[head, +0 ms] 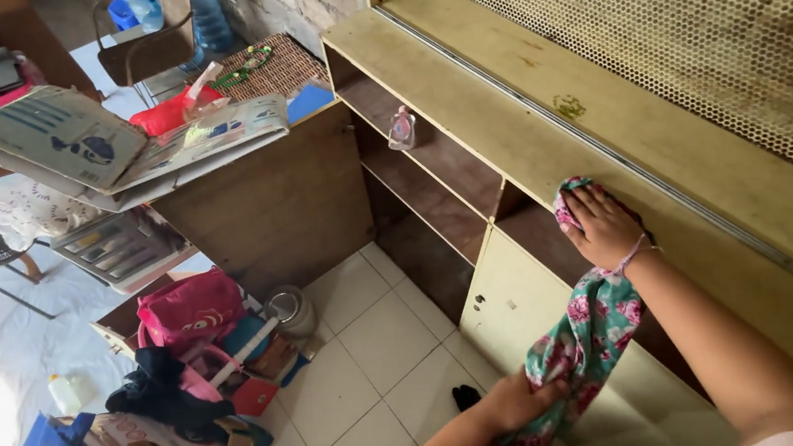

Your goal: The person wipes a wooden shelf with a floral cloth, then picks up a small bottle with a pink cap and sprays liquid onto the shelf before continuing to wipe the surface. The person handles the cloth and bottle repeatedly while cleaning the shelf area.

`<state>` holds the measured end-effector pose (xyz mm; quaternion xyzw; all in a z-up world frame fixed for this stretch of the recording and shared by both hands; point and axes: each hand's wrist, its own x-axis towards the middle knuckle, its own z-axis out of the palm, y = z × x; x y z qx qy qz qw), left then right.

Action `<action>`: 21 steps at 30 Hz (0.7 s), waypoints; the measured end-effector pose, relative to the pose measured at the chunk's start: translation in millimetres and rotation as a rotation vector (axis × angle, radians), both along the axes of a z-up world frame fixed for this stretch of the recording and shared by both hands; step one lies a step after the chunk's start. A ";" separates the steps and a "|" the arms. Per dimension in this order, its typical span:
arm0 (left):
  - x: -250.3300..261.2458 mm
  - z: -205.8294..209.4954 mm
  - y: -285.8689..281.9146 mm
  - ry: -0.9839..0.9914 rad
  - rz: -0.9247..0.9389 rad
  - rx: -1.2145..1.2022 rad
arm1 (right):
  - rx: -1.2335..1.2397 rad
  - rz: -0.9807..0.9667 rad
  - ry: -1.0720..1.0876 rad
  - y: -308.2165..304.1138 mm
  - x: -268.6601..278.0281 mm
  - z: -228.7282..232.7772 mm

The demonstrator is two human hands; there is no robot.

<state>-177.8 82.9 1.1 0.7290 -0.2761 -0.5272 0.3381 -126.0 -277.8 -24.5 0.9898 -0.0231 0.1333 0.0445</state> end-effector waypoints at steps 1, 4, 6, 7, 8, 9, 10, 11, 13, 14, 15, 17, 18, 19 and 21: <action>4.7 -6.1 0.0 0.001 0.003 0.001 | 0.001 0.003 0.001 1.4 1.7 1.0; 24.5 -20.7 -3.6 -0.054 0.145 -0.051 | 0.018 -0.025 0.026 4.7 12.6 3.2; 41.8 -24.5 -10.5 -0.176 0.211 -0.207 | 0.008 -0.038 0.028 6.3 26.0 4.8; 51.4 -23.0 -12.7 -0.174 0.211 -0.204 | 0.010 -0.038 0.030 9.8 37.3 8.2; 61.5 -21.5 -15.1 -0.199 0.251 -0.201 | 0.004 -0.005 0.037 13.2 49.1 11.8; 73.9 -19.6 -17.8 -0.228 0.292 -0.198 | -0.004 0.029 0.041 16.2 63.7 16.1; 86.3 -28.8 -22.7 -0.230 0.293 -0.196 | -0.002 0.031 0.039 17.8 77.6 15.6; 99.6 -37.7 -27.4 -0.306 0.367 -0.326 | -0.022 0.076 -0.021 19.6 92.1 15.1; 128.6 -37.1 -33.4 -0.381 0.439 -0.452 | -0.038 0.121 -0.080 17.1 127.4 2.7; 143.7 -28.1 -34.9 -0.390 0.442 -0.441 | -0.109 0.141 -0.254 12.9 147.6 -10.1; 157.0 -20.7 -36.6 -0.397 0.447 -0.429 | -0.179 0.161 -0.427 8.7 166.3 -24.5; 183.8 -37.8 -51.2 -0.401 0.482 -0.407 | -0.169 0.170 -0.423 13.0 190.7 -22.3; 198.0 -45.8 -58.1 -0.406 0.516 -0.391 | -0.163 0.178 -0.420 15.3 203.6 -20.4; 206.7 -46.2 -61.7 -0.405 0.521 -0.391 | -0.164 0.182 -0.419 18.0 215.5 -20.9; 223.4 -47.1 -69.3 -0.357 0.591 -0.356 | -0.117 0.184 -0.390 23.5 239.0 -22.9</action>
